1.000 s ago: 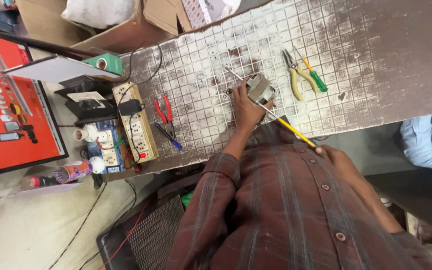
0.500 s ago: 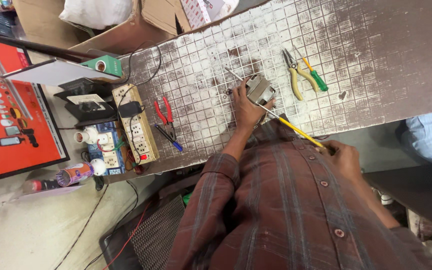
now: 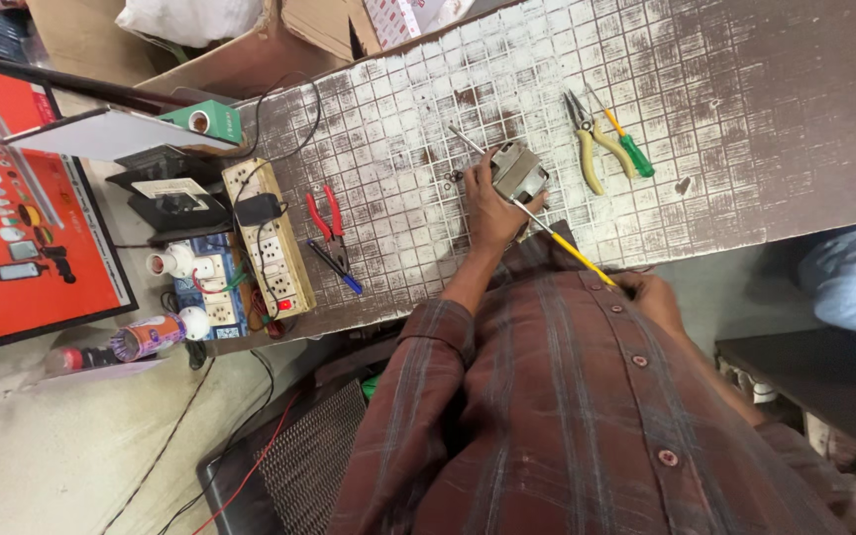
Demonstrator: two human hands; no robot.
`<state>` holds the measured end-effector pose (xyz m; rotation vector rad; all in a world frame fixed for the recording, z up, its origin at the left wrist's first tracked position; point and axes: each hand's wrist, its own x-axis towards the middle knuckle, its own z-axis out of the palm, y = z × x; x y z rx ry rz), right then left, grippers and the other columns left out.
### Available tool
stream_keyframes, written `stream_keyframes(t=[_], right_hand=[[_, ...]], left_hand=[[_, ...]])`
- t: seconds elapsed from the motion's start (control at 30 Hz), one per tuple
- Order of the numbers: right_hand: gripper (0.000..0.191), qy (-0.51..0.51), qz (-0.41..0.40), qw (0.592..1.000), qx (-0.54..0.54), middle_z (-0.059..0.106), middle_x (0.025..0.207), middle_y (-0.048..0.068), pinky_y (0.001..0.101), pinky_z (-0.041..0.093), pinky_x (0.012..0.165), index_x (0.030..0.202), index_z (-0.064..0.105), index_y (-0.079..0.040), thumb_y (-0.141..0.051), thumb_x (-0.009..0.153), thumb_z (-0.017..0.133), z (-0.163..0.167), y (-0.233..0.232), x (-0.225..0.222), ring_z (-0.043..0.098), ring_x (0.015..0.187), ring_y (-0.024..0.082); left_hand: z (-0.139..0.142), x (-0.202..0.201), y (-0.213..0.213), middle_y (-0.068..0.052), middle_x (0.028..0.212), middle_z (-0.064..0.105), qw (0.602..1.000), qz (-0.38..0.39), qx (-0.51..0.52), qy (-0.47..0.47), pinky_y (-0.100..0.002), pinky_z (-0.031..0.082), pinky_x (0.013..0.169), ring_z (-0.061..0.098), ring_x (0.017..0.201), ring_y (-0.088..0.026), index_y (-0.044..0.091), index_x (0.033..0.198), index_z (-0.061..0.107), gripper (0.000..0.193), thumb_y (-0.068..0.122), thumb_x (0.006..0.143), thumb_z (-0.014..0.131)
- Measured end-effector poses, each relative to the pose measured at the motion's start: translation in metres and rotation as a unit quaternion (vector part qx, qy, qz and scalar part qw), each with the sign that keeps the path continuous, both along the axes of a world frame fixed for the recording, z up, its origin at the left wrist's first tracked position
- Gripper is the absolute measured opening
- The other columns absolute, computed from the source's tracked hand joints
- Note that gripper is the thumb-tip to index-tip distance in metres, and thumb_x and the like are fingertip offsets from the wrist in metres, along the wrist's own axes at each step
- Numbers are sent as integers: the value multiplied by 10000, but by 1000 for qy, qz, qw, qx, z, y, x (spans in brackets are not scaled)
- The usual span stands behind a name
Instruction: The person sits at a workbench repairing a small electric motor. They hold the motor steady with one hand while using a long screwdriver to work on its shaft and housing, set the screwdriver down to manipulate the motor's parts by hand, and pick up pliers to adjust components as the repair continues.
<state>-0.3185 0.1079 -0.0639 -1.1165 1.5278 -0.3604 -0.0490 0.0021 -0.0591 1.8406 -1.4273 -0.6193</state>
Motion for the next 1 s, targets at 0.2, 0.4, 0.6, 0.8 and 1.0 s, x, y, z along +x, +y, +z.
stream_keyframes(t=[0.2,0.4,0.6,0.8,1.0], right_hand=[[275,50,27,998,-38,776,804,67,316,532,586,1094,787,-43,-199,871,748,24,-11,-5,669,652,97],[376,-35,111,993,19,602,725,49,297,413,564,1032,805,14,-332,1096,674,-12,-25,-11,466,639,71],[265,53,6,998,-37,765,800,53,263,507,592,1075,786,-17,-192,878,815,0,-24,1,657,654,70],[239,11,31,996,-84,774,811,52,281,496,582,1104,786,-25,-148,903,749,13,-15,5,630,679,71],[300,-179,97,973,107,756,821,-57,244,505,633,1186,735,-44,-239,1008,591,-3,-33,2,606,709,42]], left_hand=[[2,-1,0,-168,1254,468,1000,5,6,0,-494,526,949,560,1148,-351,82,1470,413,1069,371,604,969],[4,-1,1,-163,1245,474,1000,4,6,-6,-494,524,955,570,1143,-357,108,1464,423,1052,364,599,965],[4,0,-2,-166,1227,483,1000,8,5,0,-491,522,957,572,1132,-366,102,1455,438,1058,362,582,974],[4,-2,1,-177,1227,498,1000,13,5,2,-491,521,953,576,1125,-370,99,1451,440,1060,358,574,976],[7,0,-2,-181,1226,479,1000,3,23,-12,-503,516,940,565,1134,-377,105,1453,425,1084,382,567,985]])
